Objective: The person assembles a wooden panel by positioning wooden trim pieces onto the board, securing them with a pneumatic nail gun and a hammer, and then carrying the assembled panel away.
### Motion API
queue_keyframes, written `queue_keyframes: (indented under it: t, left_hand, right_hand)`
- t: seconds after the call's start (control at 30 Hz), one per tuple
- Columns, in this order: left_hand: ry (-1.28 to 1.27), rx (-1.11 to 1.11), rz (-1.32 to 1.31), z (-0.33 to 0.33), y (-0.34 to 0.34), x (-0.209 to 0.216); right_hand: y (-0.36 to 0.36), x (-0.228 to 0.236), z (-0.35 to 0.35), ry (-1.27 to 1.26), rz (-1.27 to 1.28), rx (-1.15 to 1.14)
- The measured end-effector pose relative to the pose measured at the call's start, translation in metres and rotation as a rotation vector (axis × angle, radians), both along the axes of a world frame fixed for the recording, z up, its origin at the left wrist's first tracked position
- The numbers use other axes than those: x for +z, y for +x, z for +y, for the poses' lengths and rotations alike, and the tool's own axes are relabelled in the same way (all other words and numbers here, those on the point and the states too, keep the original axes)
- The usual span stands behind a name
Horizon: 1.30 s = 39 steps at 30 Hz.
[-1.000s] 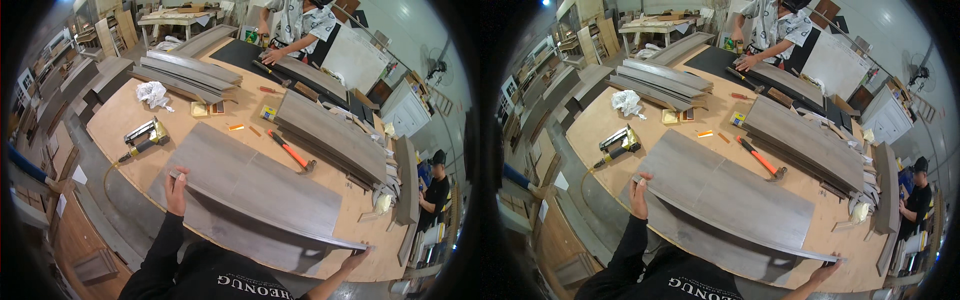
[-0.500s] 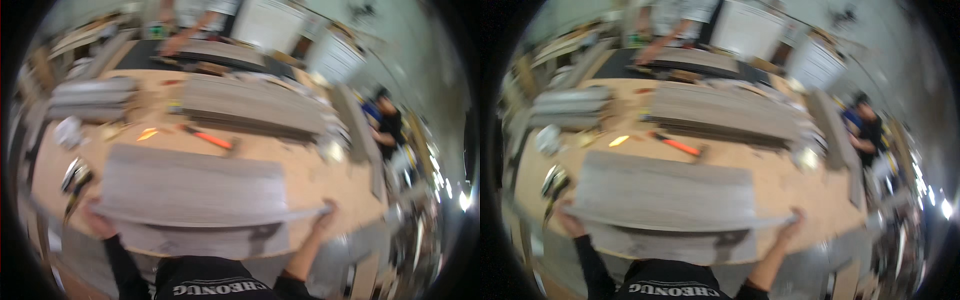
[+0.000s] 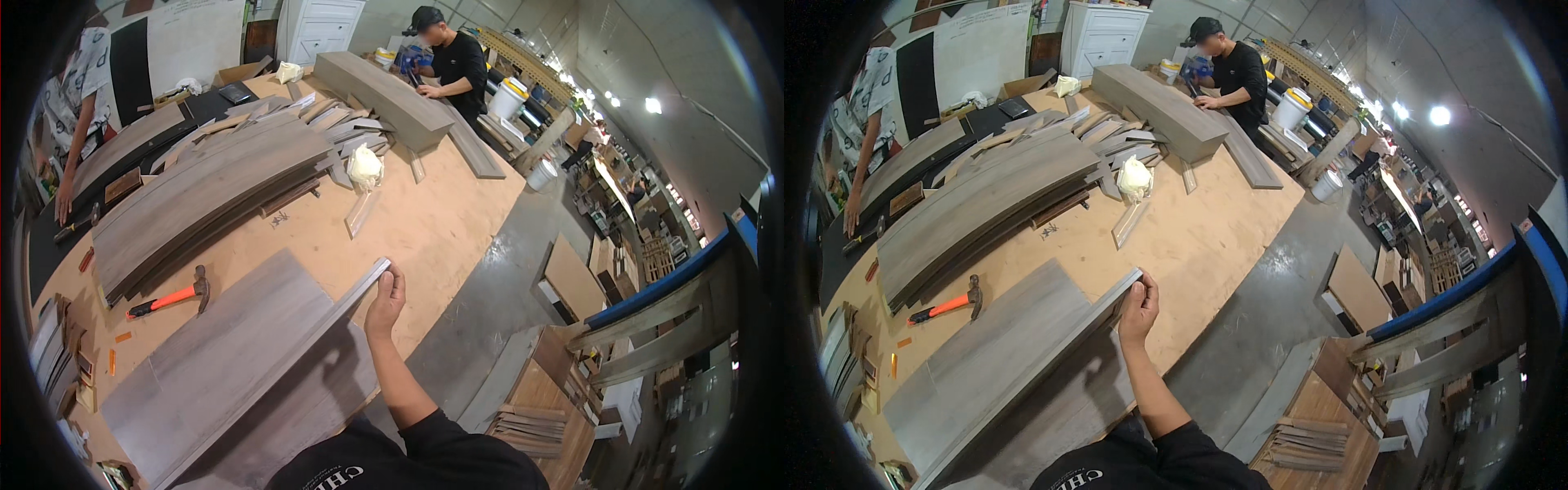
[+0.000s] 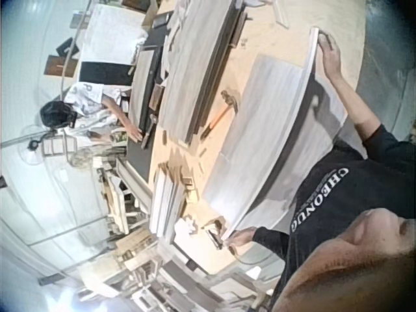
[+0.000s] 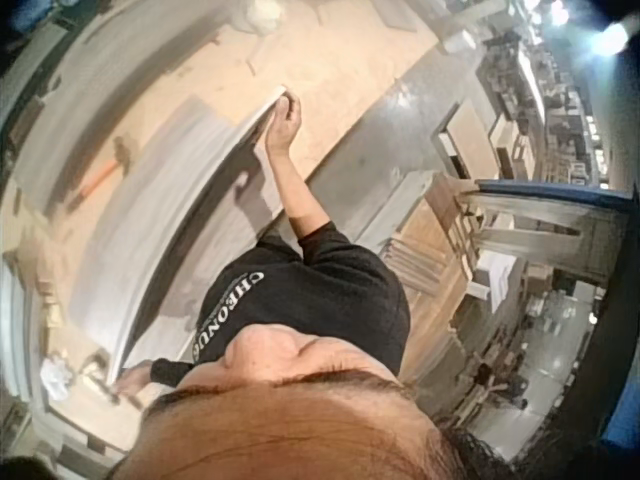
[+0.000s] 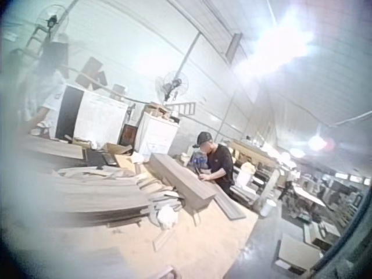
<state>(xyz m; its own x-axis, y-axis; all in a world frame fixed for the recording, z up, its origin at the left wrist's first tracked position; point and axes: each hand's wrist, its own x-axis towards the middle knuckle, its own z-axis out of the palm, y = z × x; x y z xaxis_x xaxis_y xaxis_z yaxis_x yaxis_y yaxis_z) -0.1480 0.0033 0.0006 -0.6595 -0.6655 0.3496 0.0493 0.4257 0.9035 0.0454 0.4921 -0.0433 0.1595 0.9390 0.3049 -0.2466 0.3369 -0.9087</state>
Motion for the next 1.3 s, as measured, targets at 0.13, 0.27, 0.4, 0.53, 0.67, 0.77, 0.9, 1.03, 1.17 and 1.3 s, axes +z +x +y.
queue_keyframes:
  t: [0.13, 0.27, 0.4, 0.53, 0.67, 0.77, 0.9, 1.03, 1.17, 1.3]
  left_hand:
    - [0.233, -0.030, -0.027, -0.035, 0.000, -0.038]
    - [-0.569, -0.201, -0.067, -0.166, -0.002, -0.190]
    - [0.083, -0.234, -0.181, -0.126, 0.005, -0.180]
    - [-0.433, -0.326, -0.268, -0.058, 0.008, -0.097]
    - [-0.574, -0.318, -0.425, -0.065, 0.029, -0.098]
    - [-0.394, -0.293, -0.394, -0.074, 0.043, -0.102]
    - [-0.296, -0.257, -0.385, -0.078, 0.055, -0.104]
    - [-0.325, -0.221, -0.349, -0.071, 0.053, -0.107]
    - [-0.398, -0.286, -0.330, -0.083, 0.043, -0.129]
    - [-0.384, -0.285, -0.382, -0.088, 0.044, -0.130]
  right_hand:
    - [-0.021, -0.017, -0.004, 0.028, -0.088, 0.040]
    - [-0.021, -0.046, -0.011, -0.077, -0.371, 0.079]
    - [0.010, -0.085, 0.030, 0.050, -0.692, 0.034]
    - [0.019, -0.046, 0.019, 0.041, -0.890, 0.102]
    - [0.035, -0.064, 0.013, 0.186, -1.176, 0.193]
    - [0.048, -0.050, 0.023, 0.021, -1.277, 0.364]
    - [0.072, -0.043, 0.022, -0.125, -1.136, 0.438]
    - [0.085, -0.032, 0.006, -0.099, -1.254, 0.290]
    - [0.097, -0.027, -0.013, -0.155, -1.322, 0.202]
    - [0.127, -0.056, -0.020, -0.260, -1.112, 0.179]
